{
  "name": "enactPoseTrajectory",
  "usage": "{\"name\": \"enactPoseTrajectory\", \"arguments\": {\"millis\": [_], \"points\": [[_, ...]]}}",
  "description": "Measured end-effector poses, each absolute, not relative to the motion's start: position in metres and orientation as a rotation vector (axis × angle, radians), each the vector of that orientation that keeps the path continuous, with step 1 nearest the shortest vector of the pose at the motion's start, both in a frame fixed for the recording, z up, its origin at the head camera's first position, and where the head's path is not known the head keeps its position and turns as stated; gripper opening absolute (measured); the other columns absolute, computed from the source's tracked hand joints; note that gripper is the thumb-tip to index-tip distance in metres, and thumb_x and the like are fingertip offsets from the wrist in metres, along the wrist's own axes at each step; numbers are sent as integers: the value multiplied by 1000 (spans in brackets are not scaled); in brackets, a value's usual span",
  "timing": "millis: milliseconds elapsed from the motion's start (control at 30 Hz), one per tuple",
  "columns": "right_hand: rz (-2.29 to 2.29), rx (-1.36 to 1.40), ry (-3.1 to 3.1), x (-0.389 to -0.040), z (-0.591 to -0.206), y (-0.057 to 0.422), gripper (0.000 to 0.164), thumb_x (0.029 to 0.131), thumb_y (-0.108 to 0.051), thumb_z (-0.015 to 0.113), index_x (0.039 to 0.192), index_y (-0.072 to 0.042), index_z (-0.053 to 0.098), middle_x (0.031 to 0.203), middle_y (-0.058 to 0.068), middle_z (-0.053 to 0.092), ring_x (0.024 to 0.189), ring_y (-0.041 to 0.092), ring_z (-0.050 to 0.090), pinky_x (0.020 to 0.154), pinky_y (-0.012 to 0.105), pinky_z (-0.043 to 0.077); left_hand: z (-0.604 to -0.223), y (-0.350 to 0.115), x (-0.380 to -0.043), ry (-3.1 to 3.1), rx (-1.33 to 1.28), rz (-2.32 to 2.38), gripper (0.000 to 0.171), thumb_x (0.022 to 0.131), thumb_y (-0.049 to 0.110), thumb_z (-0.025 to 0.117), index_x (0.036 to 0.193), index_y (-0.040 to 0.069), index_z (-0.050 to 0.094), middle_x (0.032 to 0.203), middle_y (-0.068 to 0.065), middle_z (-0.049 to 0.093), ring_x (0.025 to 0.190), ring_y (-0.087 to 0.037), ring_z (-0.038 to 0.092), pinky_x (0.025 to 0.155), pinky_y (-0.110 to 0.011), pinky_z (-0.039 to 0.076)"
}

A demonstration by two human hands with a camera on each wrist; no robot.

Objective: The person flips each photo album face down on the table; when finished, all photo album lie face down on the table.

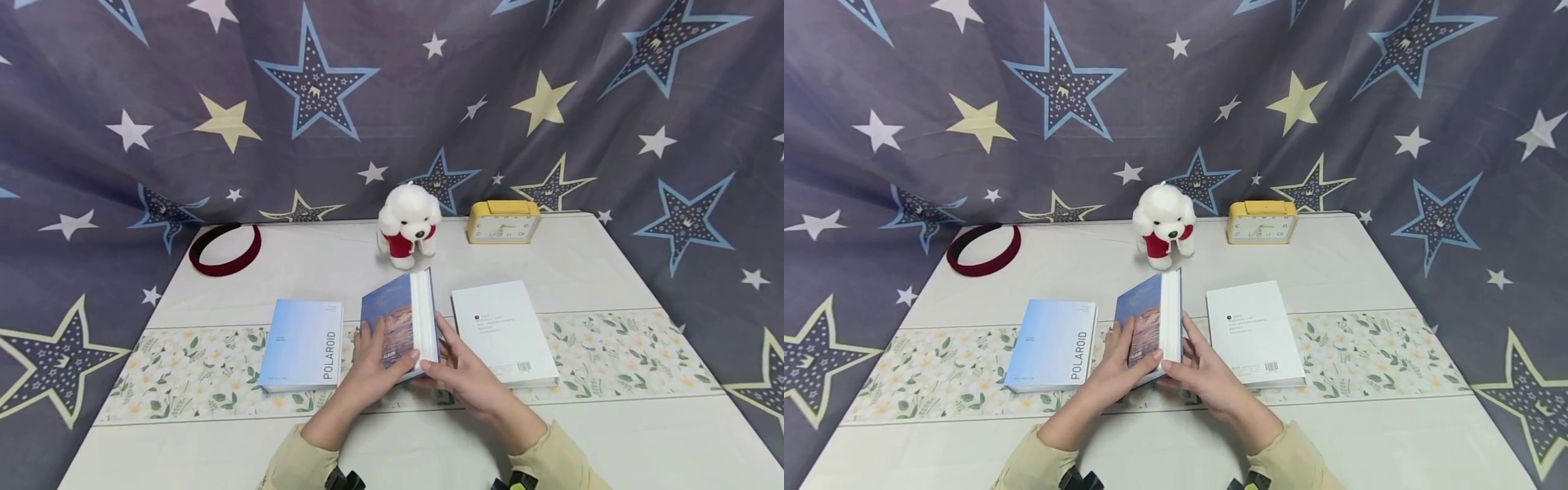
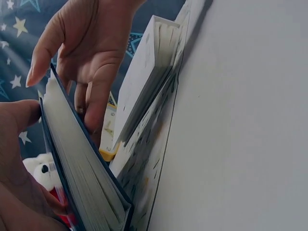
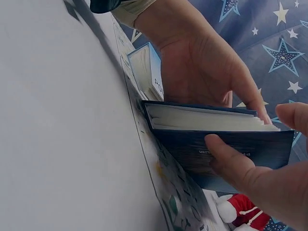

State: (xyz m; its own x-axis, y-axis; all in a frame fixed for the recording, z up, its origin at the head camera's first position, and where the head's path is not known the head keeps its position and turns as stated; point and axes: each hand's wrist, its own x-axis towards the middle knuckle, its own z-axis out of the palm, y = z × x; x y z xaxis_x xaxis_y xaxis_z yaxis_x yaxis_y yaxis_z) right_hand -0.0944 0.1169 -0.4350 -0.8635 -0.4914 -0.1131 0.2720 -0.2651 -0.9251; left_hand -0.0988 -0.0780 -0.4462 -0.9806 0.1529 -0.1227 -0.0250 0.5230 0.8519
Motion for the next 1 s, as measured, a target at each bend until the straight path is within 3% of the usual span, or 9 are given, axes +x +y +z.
{"name": "enactPoseTrajectory", "arguments": {"millis": [667, 1000], "points": [[-2125, -332, 1587, -93, -434, 117, 95, 90, -2, 65, 158, -27, 3, 156, 27, 15, 136, 39, 38, 95, 46, 47, -437, -70, -98, 2547, 117, 1464, 98, 87, 56, 62, 157, 8, 14, 156, -34, -5, 141, -53, -7, 101, -77, 8], [-2042, -436, 1762, -91, -427, 115, 89, 92, -9, 66, 158, -32, 11, 154, 21, 25, 136, 38, 37, 98, 40, 46, -429, -68, -98, 2428, 146, 1579, 96, 89, 57, 58, 158, 17, 5, 158, -28, -9, 144, -46, -9, 104, -75, 7]]}}
